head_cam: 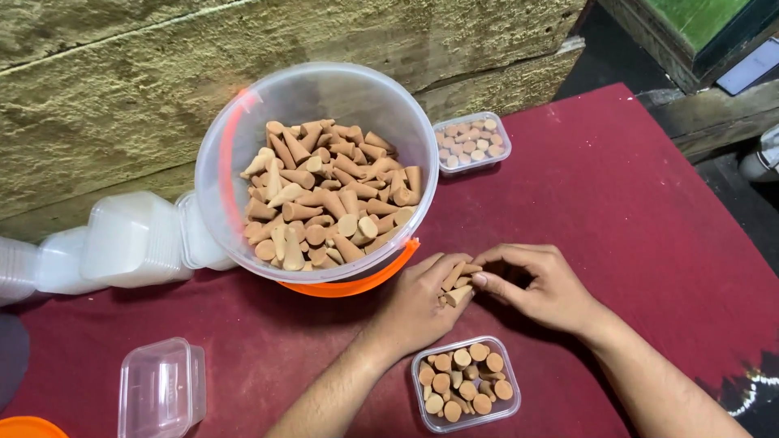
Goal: The person is seen packing small incense cones from a large orange bucket and the table surface into small, clear plastic containers.
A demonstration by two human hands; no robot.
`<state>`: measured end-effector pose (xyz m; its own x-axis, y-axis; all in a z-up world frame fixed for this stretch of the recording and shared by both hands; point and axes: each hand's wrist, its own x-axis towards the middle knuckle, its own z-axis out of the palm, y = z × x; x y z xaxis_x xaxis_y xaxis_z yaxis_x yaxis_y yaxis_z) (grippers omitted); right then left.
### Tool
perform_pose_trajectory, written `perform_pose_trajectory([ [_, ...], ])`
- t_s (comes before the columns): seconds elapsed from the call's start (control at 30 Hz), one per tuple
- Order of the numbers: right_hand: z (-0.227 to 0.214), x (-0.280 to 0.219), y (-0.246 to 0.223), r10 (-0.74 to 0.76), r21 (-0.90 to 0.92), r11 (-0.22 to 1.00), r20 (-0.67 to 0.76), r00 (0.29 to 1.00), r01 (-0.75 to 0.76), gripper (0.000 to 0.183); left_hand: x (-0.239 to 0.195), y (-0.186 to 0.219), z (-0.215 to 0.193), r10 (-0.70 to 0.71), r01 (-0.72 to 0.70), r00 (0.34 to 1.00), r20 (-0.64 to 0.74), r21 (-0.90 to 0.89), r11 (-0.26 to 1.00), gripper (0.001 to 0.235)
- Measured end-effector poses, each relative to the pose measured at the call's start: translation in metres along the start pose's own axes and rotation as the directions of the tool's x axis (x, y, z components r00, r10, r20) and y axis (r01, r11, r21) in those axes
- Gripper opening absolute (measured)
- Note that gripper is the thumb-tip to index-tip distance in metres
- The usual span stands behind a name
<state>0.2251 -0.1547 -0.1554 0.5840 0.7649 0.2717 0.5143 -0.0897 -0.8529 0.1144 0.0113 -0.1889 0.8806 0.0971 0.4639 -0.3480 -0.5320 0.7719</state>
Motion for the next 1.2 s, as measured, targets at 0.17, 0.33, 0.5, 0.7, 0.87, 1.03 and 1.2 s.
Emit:
perform_pose_trajectory([
  [0.17,0.001,-0.002,0.000,-0.009,-0.049,0.999,-0.023,1.000,0.008,0.010,-0.002,0.001,-0.002,0.013,-0.013,1.000,0.004,0.011,1.000,0.033],
  [0.33,-0.002,-0.007,0.000,0.024,-0.063,0.998,-0.073,0.997,-0.029,0.012,0.001,0.009,-0.005,-0.003,0.003,1.000,0.014,-0.001,1.000,0.034],
  [0.5,-0.005,-0.010,-0.003,0.054,0.037,0.998,-0.149,0.987,-0.049,0.011,-0.002,0.003,-0.002,-0.023,0.021,0.999,0.041,0.042,0.999,0.029],
  [0.7,-0.011,-0.016,0.008,0.076,0.246,0.969,-0.185,0.980,-0.029,0.011,-0.003,0.004,-0.004,-0.009,0.010,0.999,0.037,-0.030,0.999,0.022],
  [0.87,-0.011,-0.016,0.010,0.015,0.242,0.970,-0.138,0.990,0.019,0.010,0.000,0.007,-0.012,0.031,-0.030,0.999,0.029,-0.013,0.999,0.020],
  [1.03,-0.013,-0.021,0.014,-0.065,0.248,0.965,-0.102,0.993,0.088,0.010,-0.001,0.006,-0.012,0.069,-0.069,0.998,0.004,0.015,0.997,0.021],
  [1.2,-0.012,-0.026,0.024,-0.074,0.291,0.951,-0.105,0.992,0.102,0.011,-0.004,0.006,-0.011,0.090,-0.090,0.996,-0.012,-0.001,0.996,0.022],
])
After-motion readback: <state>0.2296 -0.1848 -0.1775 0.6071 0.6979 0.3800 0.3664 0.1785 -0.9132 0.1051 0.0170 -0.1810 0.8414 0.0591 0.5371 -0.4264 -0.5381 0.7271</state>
